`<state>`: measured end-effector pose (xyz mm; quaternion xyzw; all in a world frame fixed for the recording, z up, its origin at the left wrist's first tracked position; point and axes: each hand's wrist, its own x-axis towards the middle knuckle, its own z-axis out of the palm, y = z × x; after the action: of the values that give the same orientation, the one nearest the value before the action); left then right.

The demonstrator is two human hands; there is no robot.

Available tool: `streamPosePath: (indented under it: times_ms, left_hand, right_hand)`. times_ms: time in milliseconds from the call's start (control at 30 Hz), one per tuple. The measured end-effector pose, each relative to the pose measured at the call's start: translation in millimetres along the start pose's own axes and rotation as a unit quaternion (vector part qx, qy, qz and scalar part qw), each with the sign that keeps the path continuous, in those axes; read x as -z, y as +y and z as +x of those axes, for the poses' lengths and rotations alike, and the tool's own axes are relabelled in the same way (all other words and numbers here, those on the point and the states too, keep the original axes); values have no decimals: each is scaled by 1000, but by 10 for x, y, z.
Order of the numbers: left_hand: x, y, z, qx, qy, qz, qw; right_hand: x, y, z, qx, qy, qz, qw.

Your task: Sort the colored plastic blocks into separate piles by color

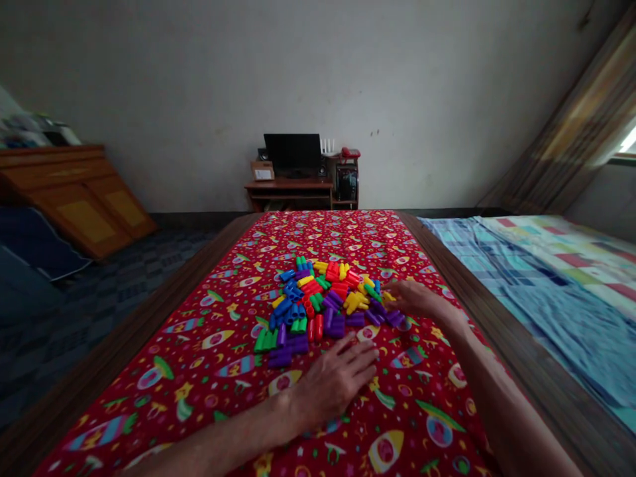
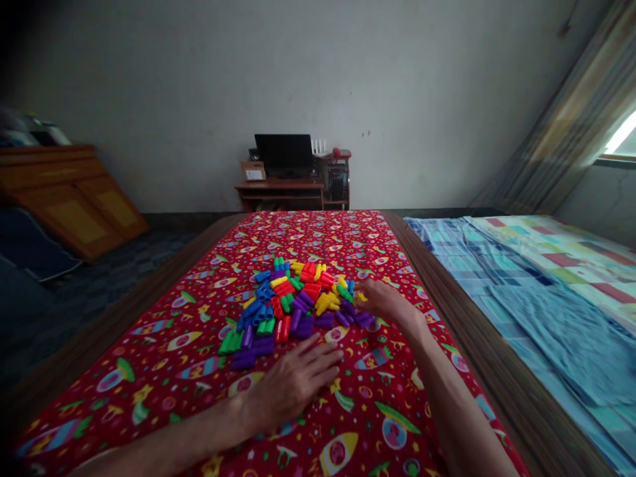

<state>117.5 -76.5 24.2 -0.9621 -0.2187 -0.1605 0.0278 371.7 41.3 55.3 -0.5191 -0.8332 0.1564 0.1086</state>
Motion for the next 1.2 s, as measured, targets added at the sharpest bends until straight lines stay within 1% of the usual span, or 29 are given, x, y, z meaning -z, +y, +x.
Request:
streamPosePath:
  times_ms: [33,100,167,200,267,333,400,533,667,733,767,800,867,900,933,1000,1100,1133,1200]
  left_hand:
    - [-36,30,-8,-8,-6,-26,1000]
    - [-75,44,-15,0,-23,-75,997]
    - [-72,20,-13,19,-38,-109,993]
    - [-61,5,-11,24,-41,-120,992]
    - [-37,-21,-8,27,-43,-135,990]
    - [-27,-32,-10,29,-41,-145,988]
    - [-36,-36,-19,31,-35,-155,987]
    - [-88,-63,-42,28,-33,-169,985]
    - [-123,-100,-54,21,-42,-178,983]
    - [-127,-106,-55,22,-41,-181,982]
    - [-126,-106,-56,21,-39,-182,982]
    - [-125,-103,-56,20,-39,-182,982]
    - [-118,-95,-55,21,-39,-181,983]
    - [-113,-90,-54,22,-38,-179,983]
    - [-107,-85,-53,24,-37,-177,983]
    - [-94,-77,-49,26,-36,-173,984]
    - [-79,-67,-46,24,-32,-170,985]
    - [-78,-65,-46,25,-32,-169,985]
    - [-82,-60,-46,26,-28,-168,985]
  right_hand:
    - [-15,-14,-10,-2,-8,-24,1000]
    - [-54,1,-24,-6,-5,-41,999]
    - [-73,81,-11,-20,22,-31,999]
    - [-69,143,12,-41,47,-28,998]
    - [-34,291,98,-111,115,-39,986]
    - [25,449,231,-181,173,-64,966]
    - [83,591,387,-231,205,-86,947]
    - [122,807,645,-279,216,-104,930]
    - [30,932,744,-296,209,-111,925]
    - [-36,929,746,-288,228,-118,922]
    - [-69,903,737,-275,249,-122,921]
    - [-101,863,721,-251,271,-125,921]
    - [-168,749,662,-173,297,-125,931]
    - [-206,688,620,-127,292,-123,940]
    - [-247,632,571,-87,272,-121,951]
    - [-335,558,462,-39,221,-121,967]
    - [-427,566,321,-48,167,-133,976]
    - [-434,586,289,-56,159,-136,976]
    - [-413,618,249,-62,167,-130,975]
